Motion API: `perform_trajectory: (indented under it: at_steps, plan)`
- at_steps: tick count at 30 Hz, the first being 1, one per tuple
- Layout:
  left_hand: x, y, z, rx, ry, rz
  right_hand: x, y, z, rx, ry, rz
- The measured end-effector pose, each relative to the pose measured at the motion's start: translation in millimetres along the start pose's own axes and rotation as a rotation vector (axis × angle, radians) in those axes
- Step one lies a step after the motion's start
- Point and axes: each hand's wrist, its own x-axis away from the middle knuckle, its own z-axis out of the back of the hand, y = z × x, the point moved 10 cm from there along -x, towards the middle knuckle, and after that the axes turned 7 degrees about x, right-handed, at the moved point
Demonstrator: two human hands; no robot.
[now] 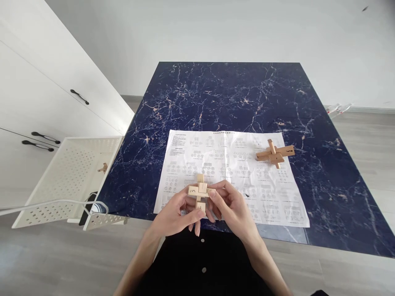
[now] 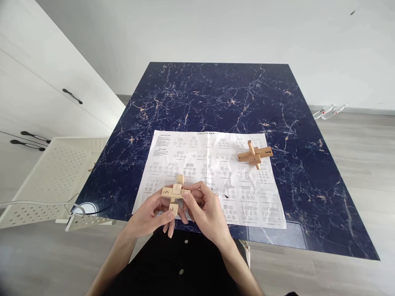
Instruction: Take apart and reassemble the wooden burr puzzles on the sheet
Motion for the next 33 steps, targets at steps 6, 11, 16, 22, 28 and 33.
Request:
perform_trajectory:
  at_steps: [6, 11, 16, 22, 28, 33]
  plan:
    - [1.4, -1.1, 10.0, 0.013, 0.065, -0.002, -1.9, 1.1, -6.4, -0.071, -0.101, -0.070]
    - [3.1, 3.9, 23.7, -0.009, 0.201, -0.079, 0.9, -2.5, -1.9, -0.010, -0.025, -0.013]
    - [4.1, 2.4, 29.9, 0.103, 0.214, -0.154, 4.9, -18.0, 18.6, 0.348, 0.227, 0.182]
    - [9.5, 4.1, 46.4, 0.130, 0.316, -0.236, 2.7, -32.6, -3.1, 0.779, 0.138, 0.465]
    - [12.9, 3.9, 51.2, 0.063, 0.390, -0.197, -2.5, -24.2, -12.7, 0.823, 0.060, 0.450]
    - [12.8, 12.0, 49.9, 0.032, 0.400, -0.229, -1.5, -13.5, 9.9, 0.442, 0.073, 0.182]
